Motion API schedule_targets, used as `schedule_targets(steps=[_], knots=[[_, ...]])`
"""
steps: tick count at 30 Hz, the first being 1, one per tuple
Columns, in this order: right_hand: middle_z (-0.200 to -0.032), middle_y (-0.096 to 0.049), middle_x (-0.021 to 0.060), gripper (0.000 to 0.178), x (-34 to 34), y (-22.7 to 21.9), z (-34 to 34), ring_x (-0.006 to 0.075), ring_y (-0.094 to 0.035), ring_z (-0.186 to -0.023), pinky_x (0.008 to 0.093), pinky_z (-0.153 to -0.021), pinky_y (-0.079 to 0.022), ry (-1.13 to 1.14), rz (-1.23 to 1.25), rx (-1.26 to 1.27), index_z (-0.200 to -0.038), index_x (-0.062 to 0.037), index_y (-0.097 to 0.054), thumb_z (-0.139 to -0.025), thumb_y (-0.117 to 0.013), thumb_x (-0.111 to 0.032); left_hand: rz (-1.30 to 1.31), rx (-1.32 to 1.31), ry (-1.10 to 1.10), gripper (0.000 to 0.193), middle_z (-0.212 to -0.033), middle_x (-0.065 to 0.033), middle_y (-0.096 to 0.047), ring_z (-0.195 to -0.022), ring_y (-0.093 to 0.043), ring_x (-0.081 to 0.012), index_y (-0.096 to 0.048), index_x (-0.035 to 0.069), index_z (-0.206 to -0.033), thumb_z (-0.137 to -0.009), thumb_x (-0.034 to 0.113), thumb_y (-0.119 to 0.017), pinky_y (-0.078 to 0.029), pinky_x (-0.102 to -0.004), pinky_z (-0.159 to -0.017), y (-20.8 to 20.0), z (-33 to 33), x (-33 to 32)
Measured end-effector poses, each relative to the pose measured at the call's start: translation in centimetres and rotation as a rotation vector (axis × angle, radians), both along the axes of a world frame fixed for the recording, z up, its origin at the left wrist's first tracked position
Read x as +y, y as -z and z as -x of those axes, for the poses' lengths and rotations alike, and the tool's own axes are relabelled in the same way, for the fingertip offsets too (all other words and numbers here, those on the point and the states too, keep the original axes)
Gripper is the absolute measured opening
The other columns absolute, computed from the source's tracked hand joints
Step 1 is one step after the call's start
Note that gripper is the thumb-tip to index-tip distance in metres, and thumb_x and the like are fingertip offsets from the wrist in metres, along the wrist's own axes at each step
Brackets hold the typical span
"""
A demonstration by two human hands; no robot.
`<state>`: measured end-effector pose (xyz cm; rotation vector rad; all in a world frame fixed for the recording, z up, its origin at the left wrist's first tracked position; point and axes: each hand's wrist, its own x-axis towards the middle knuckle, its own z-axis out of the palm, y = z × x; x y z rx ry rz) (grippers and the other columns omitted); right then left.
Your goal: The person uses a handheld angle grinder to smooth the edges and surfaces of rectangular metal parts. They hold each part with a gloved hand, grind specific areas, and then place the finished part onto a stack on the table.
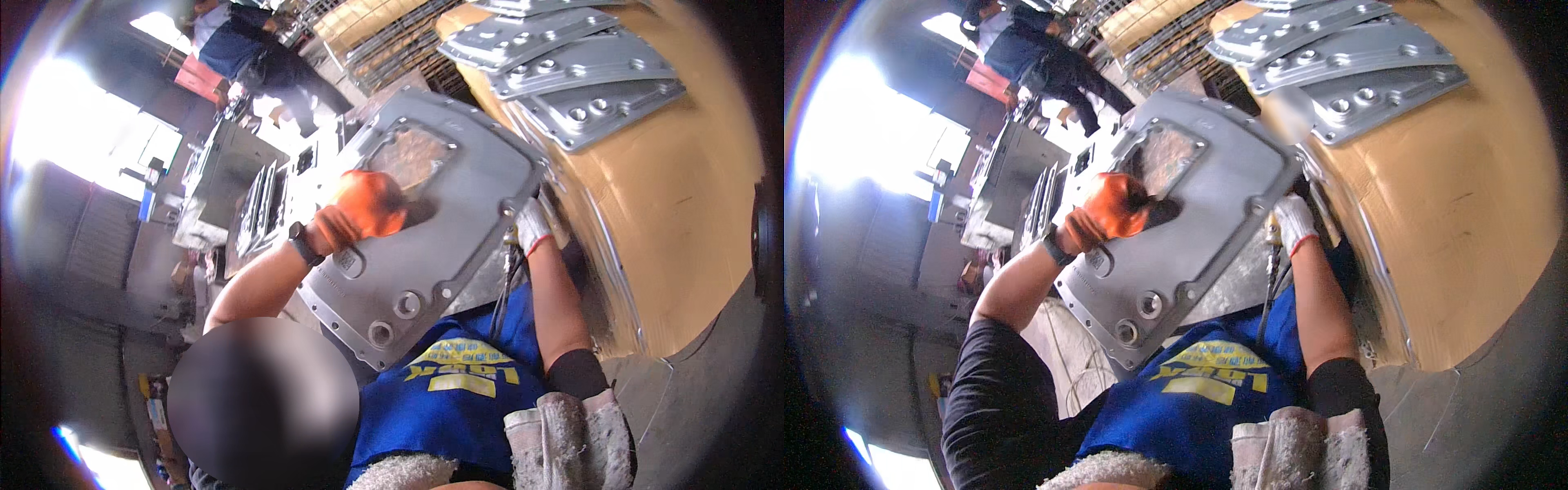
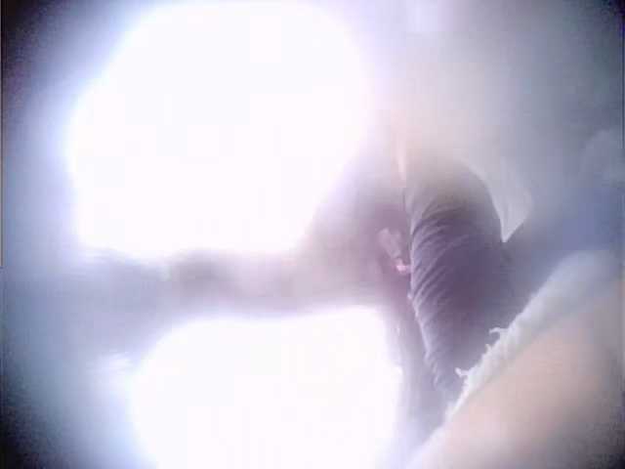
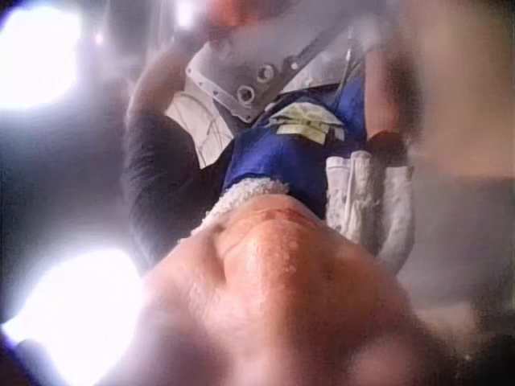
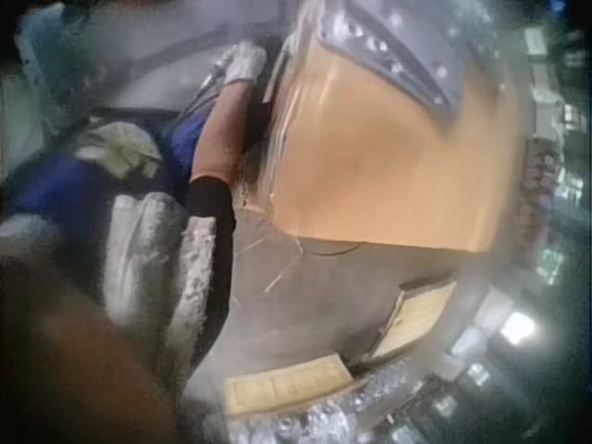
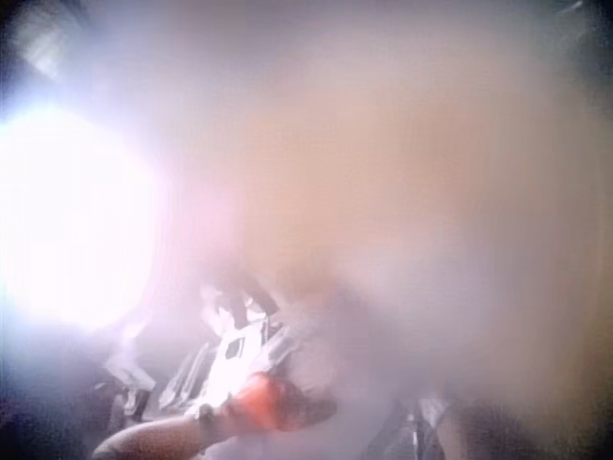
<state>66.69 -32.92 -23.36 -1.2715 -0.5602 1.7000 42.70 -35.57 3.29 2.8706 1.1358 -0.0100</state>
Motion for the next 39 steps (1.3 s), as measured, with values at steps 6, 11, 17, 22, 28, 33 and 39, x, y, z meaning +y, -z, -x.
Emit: schedule_targets(steps=[6, 11, 17, 22, 28, 33, 39], knots=[[-0.073, -0.062, 0.0067, 0.039, -0.1, 0.7, 1.0, 0.0162, -0.059, -0.064, 0.0311, -0.057, -0.045, 0.002, -0.192, -0.257, -0.094, -0.0033, -0.064, -0.070, -0.073, -0.033, -0.026, 0.006, -0.110, 0.007, -0.060, -0.0118, -0.051, -0.052, -0.051, -0.0189, -0.061, 0.000, -0.078, -0.081, 0.004, -0.056, -0.038, -0.0328, -0.049, 8.2, 12.8, -3.4], [-0.079, -0.065, 0.0039, 0.028, -1.0, -0.8, 0.9, 0.0101, -0.059, -0.067, 0.0235, -0.060, -0.046, -0.004, -0.278, -0.093, -0.089, -0.0005, -0.065, -0.077, -0.070, -0.025, -0.199, 0.399, -0.138, 0.016, -0.072, -0.0128, -0.060, -0.070, -0.059, -0.0290, -0.059, 0.005, -0.081, -0.085, 0.017, -0.049, -0.047, -0.0372, -0.070, 12.2, 17.9, -6.4], [-0.082, -0.064, 0.0024, 0.028, -0.9, -1.3, 1.1, 0.0088, -0.054, -0.062, 0.0231, -0.056, -0.044, 0.055, -0.227, 0.032, -0.093, -0.0029, -0.064, -0.073, -0.071, -0.021, 0.331, -0.524, -1.001, 0.027, -0.075, -0.0074, -0.062, -0.063, -0.056, -0.0177, -0.059, 0.003, -0.081, -0.087, 0.029, -0.054, -0.044, -0.0335, -0.055, 23.9, 21.3, -5.5], [-0.081, -0.061, 0.0019, 0.034, -1.0, -2.7, 1.3, 0.0099, -0.055, -0.060, 0.0236, -0.057, -0.045, 0.008, -0.188, -0.100, -0.101, -0.0059, -0.064, -0.073, -0.072, -0.023, 0.624, -1.285, -1.342, 0.024, -0.075, -0.0045, -0.061, -0.066, -0.057, -0.0185, -0.062, 0.005, -0.086, -0.087, 0.027, -0.053, -0.046, -0.0322, -0.062, 30.3, 18.4, -4.5], [-0.077, -0.063, 0.0018, 0.032, -1.7, -4.2, 1.8, 0.0107, -0.054, -0.054, 0.0230, -0.048, -0.044, -0.055, -0.113, 0.059, -0.099, -0.0078, -0.063, -0.071, -0.074, -0.019, 0.492, -1.274, -1.379, 0.029, -0.070, -0.0014, -0.054, -0.063, -0.049, -0.0119, -0.058, 0.005, -0.078, -0.085, 0.034, -0.058, -0.040, -0.0296, -0.054, 35.7, 14.5, -2.8], [-0.071, -0.059, 0.0007, 0.032, -1.5, -4.0, 1.8, 0.0108, -0.055, -0.054, 0.0240, -0.046, -0.044, -0.109, -0.029, -0.064, -0.097, -0.0075, -0.062, -0.071, -0.074, -0.022, 0.514, -1.075, -1.385, 0.036, -0.063, -0.0022, -0.050, -0.059, -0.040, -0.0146, -0.058, 0.002, -0.073, -0.085, 0.036, -0.055, -0.038, -0.0346, -0.053, 36.6, 13.0, -0.3], [-0.069, -0.058, 0.0006, 0.031, -1.5, -3.5, 2.5, 0.0102, -0.054, -0.052, 0.0244, -0.044, -0.045, -0.177, -0.046, 0.006, -0.097, -0.0096, -0.061, -0.072, -0.073, -0.023, 0.800, -1.300, -1.327, 0.037, -0.054, -0.0024, -0.049, -0.044, -0.046, -0.0189, -0.051, 0.011, -0.061, -0.087, 0.037, -0.052, -0.036, -0.0351, -0.042, 34.7, 13.2, 0.7]])
